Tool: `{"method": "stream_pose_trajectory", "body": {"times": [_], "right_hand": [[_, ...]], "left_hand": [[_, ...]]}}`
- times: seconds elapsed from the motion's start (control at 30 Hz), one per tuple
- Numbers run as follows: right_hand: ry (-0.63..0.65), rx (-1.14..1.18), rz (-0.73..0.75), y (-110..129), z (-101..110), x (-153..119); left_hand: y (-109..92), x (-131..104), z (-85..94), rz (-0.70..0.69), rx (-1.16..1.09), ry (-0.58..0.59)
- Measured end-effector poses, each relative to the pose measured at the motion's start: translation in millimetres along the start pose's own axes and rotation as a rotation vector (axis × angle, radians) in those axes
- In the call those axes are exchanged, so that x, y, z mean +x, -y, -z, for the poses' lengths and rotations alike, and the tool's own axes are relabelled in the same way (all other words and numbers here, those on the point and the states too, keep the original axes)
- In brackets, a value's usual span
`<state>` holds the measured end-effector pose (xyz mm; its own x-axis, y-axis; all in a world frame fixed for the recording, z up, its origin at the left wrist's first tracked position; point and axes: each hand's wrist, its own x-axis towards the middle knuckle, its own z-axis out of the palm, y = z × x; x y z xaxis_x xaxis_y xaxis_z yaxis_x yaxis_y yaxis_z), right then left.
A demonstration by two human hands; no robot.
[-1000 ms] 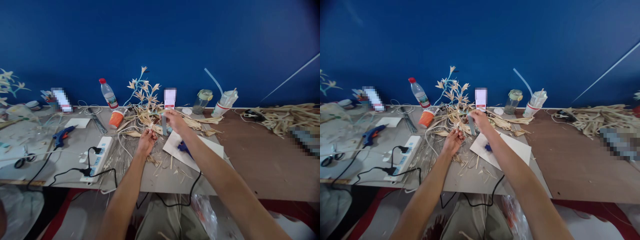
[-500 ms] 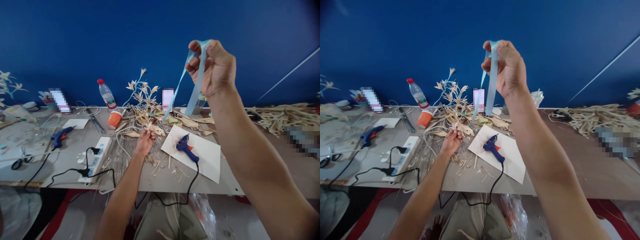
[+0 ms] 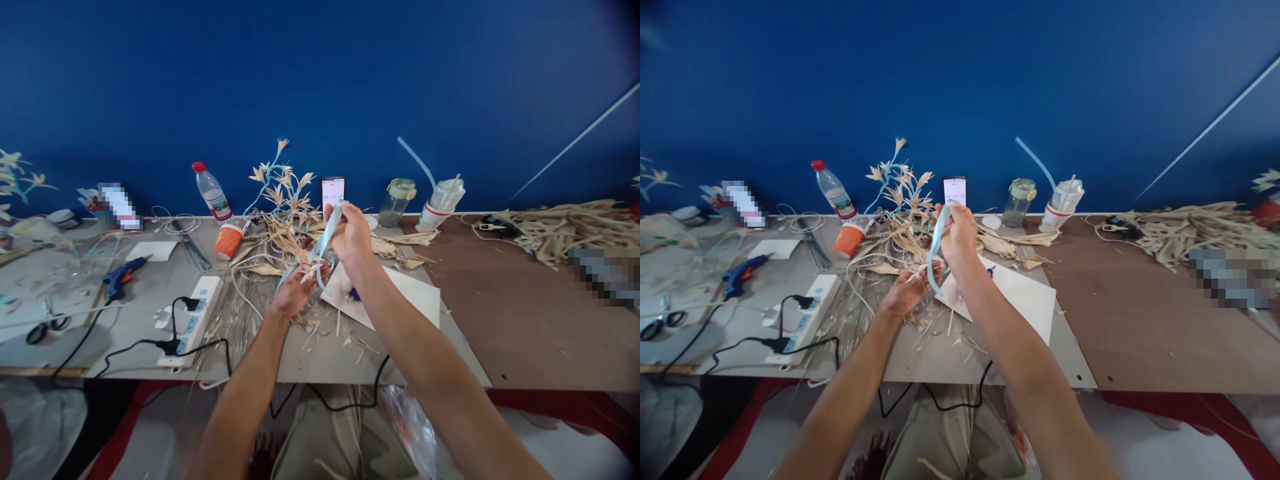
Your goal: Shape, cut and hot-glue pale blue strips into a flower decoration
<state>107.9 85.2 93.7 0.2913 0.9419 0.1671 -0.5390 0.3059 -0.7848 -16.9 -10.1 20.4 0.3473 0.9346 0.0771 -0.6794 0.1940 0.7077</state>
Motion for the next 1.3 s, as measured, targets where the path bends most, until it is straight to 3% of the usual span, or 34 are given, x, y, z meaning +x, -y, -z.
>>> {"method": "stream_pose_trajectory", "body": {"times": [0.17,0.3,0.4,0.53,0.6,0.7,0.8,0.9,1.03,1.13,1.3], "right_hand": [[-0.065,-0.103,-0.087,0.7,-1.6,23.0],[0.126,-0.642,-0.196,11.7,10.1,16.2],[0.279,-0.979,0.036,19.4,29.6,-11.6],[0.481,-0.963,0.097,11.4,55.5,-61.9],[0.496,-1.031,0.293,0.9,62.2,-82.6],[0.593,-1.138,0.51,-12.9,61.0,-101.2],[0.749,-1.267,0.59,-19.2,52.5,-107.5],[0.827,-1.374,0.623,-22.0,47.9,-106.6],[0.847,-1.392,0.633,-23.7,50.5,-99.6],[0.839,-1.261,0.58,-19.1,51.0,-93.9],[0.528,-0.879,0.313,-12.1,52.1,-88.0]], "left_hand": [[-1.3,0.1,6.7,0.033,0.008,-0.016],[-1.2,6.2,11.5,-0.041,-0.043,-0.162],[-3.0,10.4,13.9,-0.11,-0.117,-0.251],[-4.4,11.7,15.5,-0.102,-0.135,-0.28],[-3.5,11.6,16.3,-0.074,-0.107,-0.286],[-0.5,12.4,18.5,-0.002,-0.064,-0.293],[2.5,13.8,20.5,0.015,-0.054,-0.324],[3.6,15.1,20.1,0.028,-0.047,-0.318],[3.0,16.1,17.4,0.036,-0.029,-0.326],[3.2,15.7,16.6,0.049,-0.033,-0.323],[2.2,14.7,15.1,-0.02,-0.035,-0.368]]}}
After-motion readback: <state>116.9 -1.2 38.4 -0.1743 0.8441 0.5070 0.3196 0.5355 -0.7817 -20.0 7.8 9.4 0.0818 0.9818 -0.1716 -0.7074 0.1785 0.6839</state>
